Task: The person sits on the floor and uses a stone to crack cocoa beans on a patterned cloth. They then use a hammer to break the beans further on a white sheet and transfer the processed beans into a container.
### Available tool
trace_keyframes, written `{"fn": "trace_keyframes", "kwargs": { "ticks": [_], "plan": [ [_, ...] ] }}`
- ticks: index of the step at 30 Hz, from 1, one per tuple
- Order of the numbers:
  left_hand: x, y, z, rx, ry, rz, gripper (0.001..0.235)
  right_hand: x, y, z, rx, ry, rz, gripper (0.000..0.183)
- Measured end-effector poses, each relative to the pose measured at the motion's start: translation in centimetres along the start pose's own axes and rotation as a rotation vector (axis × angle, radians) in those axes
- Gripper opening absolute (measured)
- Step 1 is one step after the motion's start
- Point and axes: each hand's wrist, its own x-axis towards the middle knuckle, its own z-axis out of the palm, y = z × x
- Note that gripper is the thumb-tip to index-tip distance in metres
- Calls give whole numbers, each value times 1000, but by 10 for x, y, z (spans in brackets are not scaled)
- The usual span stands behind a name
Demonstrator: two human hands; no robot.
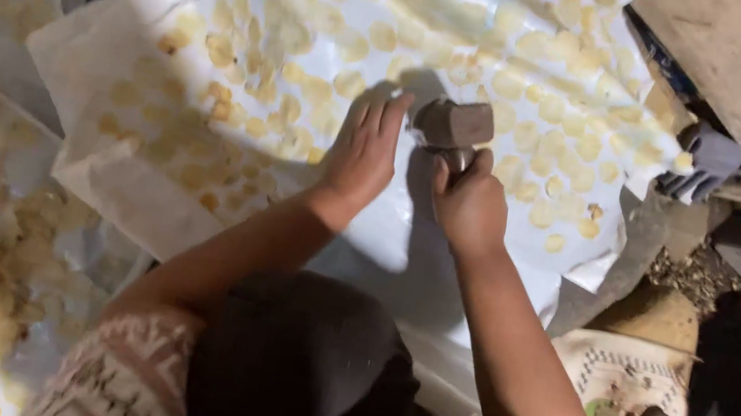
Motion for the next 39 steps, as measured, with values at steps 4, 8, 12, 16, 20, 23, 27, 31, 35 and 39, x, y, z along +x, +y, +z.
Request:
{"fn": "trace_keyframes", "kwargs": {
  "ticks": [4, 8, 12, 16, 20, 23, 27, 31, 35, 39],
  "plan": [
    [7, 9, -9, 105, 87, 45, 36, 5, -13, -41, 43, -61, 12, 47],
    [-4, 4, 9, 127, 122, 39, 30, -7, -18, -54, 96, 54, 12, 49],
    [-5, 4, 6, 118, 129, 41, 29, -11, 3, -2, 42, 21, 77, 46],
    [0, 8, -7, -55, 76, 86, 27, -7, 22, 10, 14, -28, 74, 48],
    [2, 4, 7, -76, 70, 145, 25, -72, 57, 18, 59, -6, 173, 48],
    [-2, 14, -4, 1, 45, 181, 41, -143, 102, 51, 117, 61, 395, 52],
    [1, 24, 9, 90, -305, 56, 76, -137, 143, 11, 331, 150, 582, 73],
    [12, 46, 16, 138, -582, -104, 82, -100, 179, -24, 259, 277, 515, 52],
    [18, 36, 21, -233, -142, 31, 53, -58, 222, -8, 279, 283, 492, 52],
    [-42, -12, -2, -492, -184, 16, 16, -78, 222, -59, 24, 20, 426, 58]
  ]
}}
